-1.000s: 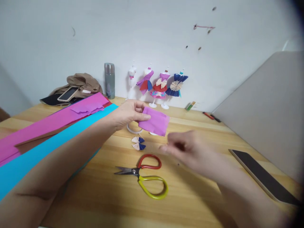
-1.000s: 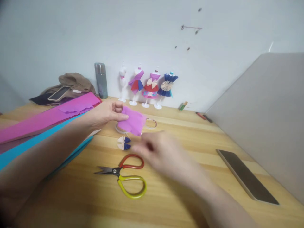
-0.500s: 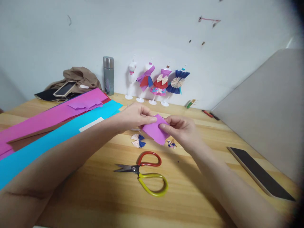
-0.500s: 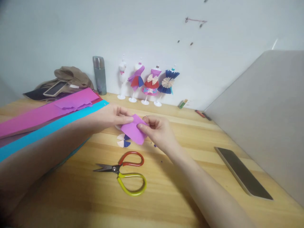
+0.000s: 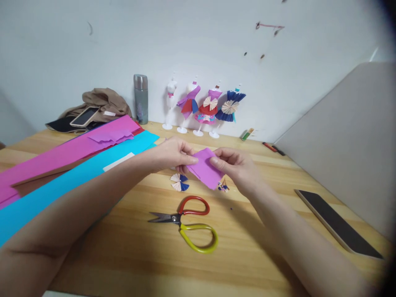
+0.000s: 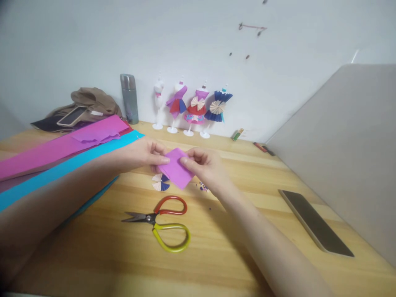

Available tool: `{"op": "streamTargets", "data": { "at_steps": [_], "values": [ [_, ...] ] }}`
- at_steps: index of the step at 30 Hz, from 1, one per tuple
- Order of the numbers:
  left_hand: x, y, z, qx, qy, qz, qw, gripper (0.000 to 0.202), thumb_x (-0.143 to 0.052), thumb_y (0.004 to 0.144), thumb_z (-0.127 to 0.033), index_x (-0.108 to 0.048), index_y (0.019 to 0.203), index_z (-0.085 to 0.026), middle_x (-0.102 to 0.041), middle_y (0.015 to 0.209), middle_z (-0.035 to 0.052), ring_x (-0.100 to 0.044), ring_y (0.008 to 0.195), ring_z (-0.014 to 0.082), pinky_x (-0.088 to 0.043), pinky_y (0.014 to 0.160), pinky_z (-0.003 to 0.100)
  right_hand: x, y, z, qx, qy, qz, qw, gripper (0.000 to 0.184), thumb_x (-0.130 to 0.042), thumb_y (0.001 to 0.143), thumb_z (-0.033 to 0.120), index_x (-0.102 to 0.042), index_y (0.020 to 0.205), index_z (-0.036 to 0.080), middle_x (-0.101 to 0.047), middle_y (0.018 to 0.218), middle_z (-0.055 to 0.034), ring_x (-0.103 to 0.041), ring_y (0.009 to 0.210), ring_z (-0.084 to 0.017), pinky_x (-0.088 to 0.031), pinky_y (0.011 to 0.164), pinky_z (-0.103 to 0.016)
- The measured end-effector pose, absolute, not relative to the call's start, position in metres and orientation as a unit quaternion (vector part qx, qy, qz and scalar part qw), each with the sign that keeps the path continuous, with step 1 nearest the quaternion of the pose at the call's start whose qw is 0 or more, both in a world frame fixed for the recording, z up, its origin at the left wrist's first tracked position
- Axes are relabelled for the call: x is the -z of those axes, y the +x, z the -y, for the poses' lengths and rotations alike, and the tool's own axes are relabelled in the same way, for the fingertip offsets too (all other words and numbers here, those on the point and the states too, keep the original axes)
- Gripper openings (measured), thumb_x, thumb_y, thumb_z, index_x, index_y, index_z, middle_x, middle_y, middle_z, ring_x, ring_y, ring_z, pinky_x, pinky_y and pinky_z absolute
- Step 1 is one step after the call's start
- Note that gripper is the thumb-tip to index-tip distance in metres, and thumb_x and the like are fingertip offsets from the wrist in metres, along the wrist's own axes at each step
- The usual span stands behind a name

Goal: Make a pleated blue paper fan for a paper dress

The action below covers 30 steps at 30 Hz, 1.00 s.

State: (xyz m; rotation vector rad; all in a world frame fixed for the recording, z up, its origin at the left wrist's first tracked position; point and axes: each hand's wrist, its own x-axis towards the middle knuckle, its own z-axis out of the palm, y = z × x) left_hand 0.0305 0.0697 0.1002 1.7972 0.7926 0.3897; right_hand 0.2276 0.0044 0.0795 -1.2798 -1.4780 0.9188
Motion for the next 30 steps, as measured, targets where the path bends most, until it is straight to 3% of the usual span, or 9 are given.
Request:
{"op": "streamTargets", "data": {
  "at_steps": [8,14,17,20,22,30],
  "values": [
    [-0.101,0.031,-0.068,-0.185,0.744,-0.317,0.558,0.015,-0.067,0.082,-0.025,-0.071,0.076,-0.013,-0.067,0.065,0.002,-0.061,0.061,0.0102,-0.048,0.062,0.022,-0.078,0.227,-0.007,-0.355,-0.53,0.571,0.517,0.029,-0.079,0.063,0.047,-0.061,0.06,0.025,-0.061,0.057,0.0005,-0.054,0.05,-0.014,-0.045,0.049,-0.029],
    [-0.1,0.03,-0.068,-0.177,0.77,-0.304,0.533,0.019,-0.063,0.083,-0.022,-0.064,0.066,-0.013,-0.06,0.058,-0.0013,-0.052,0.054,0.0071,-0.041,0.056,0.019,-0.077,0.226,-0.006,-0.384,-0.517,0.57,0.511,0.028,-0.079,0.064,0.047,-0.064,0.064,0.022,-0.063,0.059,0.0003,-0.054,0.051,-0.014,-0.045,0.049,-0.028],
    [-0.1,0.033,-0.066,-0.192,0.754,-0.303,0.55,0.013,-0.066,0.083,-0.026,-0.07,0.083,-0.014,-0.066,0.068,0.0,-0.057,0.06,0.0081,-0.044,0.059,0.02,-0.073,0.225,-0.007,-0.381,-0.524,0.547,0.529,0.028,-0.08,0.062,0.045,-0.064,0.065,0.022,-0.064,0.06,-0.0003,-0.054,0.051,-0.014,-0.045,0.049,-0.028],
    [-0.093,0.039,-0.062,-0.207,0.717,-0.289,0.6,0.023,-0.068,0.082,-0.028,-0.07,0.102,-0.015,-0.073,0.086,0.0051,-0.065,0.072,0.011,-0.048,0.065,0.021,-0.068,0.223,-0.009,-0.369,-0.528,0.522,0.559,0.029,-0.078,0.063,0.046,-0.064,0.067,0.022,-0.064,0.06,-0.0007,-0.054,0.051,-0.013,-0.046,0.05,-0.028],
    [-0.087,0.043,-0.061,-0.23,0.678,-0.275,0.641,0.025,-0.067,0.083,-0.025,-0.069,0.104,-0.012,-0.073,0.09,0.0077,-0.067,0.075,0.0121,-0.051,0.067,0.022,-0.066,0.222,-0.01,-0.37,-0.527,0.518,0.563,0.03,-0.077,0.064,0.049,-0.064,0.067,0.022,-0.064,0.059,-0.0005,-0.055,0.051,-0.014,-0.046,0.051,-0.029],
    [-0.086,0.045,-0.061,-0.272,0.635,-0.337,0.64,0.015,-0.066,0.083,-0.01,-0.067,0.097,-0.007,-0.066,0.064,0.0007,-0.058,0.052,0.0069,-0.046,0.055,0.019,-0.065,0.224,-0.012,-0.392,-0.512,0.517,0.563,0.025,-0.082,0.06,0.04,-0.067,0.068,0.022,-0.064,0.06,0.0013,-0.053,0.051,-0.012,-0.044,0.051,-0.027]
  ]
}}
